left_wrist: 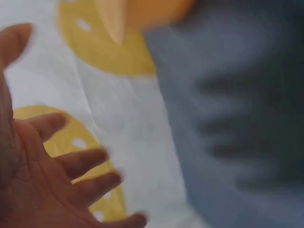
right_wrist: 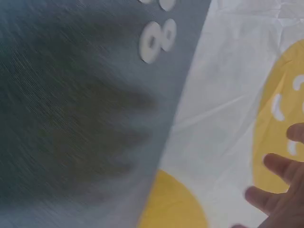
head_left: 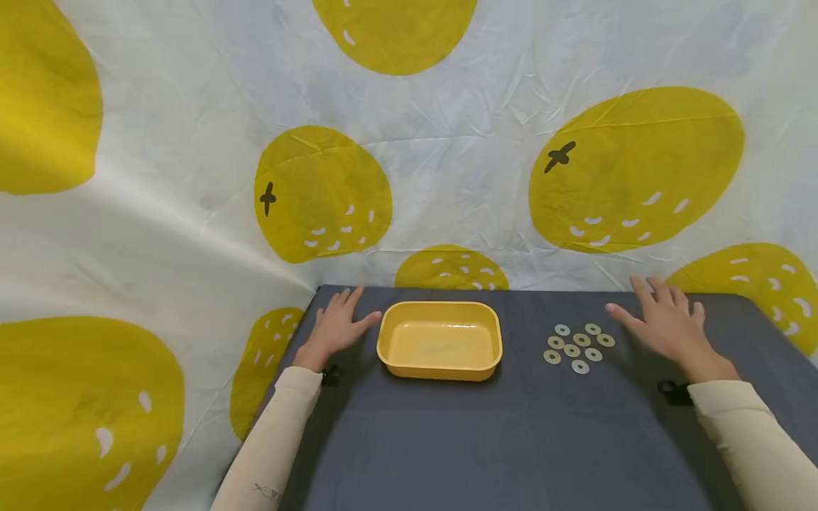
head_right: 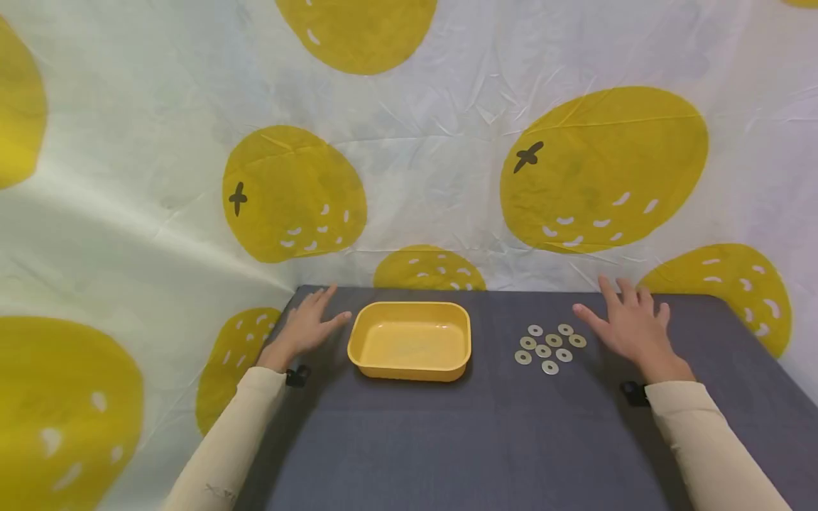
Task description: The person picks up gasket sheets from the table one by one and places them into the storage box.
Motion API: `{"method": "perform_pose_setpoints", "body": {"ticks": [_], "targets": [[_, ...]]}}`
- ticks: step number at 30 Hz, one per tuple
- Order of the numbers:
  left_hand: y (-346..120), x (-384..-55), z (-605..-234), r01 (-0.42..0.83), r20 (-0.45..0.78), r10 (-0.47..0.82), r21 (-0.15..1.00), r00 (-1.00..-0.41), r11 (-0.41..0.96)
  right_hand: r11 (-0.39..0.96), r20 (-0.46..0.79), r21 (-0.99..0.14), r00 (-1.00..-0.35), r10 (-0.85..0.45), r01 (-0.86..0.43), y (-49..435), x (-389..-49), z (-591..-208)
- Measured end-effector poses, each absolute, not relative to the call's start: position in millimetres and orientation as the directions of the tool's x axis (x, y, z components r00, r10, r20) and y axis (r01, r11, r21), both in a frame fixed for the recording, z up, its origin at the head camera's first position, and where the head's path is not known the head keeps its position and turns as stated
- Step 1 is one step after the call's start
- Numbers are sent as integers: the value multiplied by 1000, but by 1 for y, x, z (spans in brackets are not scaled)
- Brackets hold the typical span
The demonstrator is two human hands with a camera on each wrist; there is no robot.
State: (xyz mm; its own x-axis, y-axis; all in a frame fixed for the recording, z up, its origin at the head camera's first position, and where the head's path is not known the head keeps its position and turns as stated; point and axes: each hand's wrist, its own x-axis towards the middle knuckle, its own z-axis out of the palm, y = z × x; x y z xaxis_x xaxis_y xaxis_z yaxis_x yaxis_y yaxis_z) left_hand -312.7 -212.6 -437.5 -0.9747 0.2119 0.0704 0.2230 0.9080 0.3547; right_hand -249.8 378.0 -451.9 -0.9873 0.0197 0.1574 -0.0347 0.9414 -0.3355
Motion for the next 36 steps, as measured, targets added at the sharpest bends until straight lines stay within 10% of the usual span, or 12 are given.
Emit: {"method": "perform_pose_setpoints", "body": {"ticks": [12, 36], "targets": [[-188, -299, -500, -32, -71, 85, 919, -994, 392, 880, -28, -473, -998, -61, -41, 381, -253, -491], [-191, -295, -532, -15, -47, 171, 983, -984, 183, 861, -126, -497, -991, 52, 108, 374, -273, -498]]}}
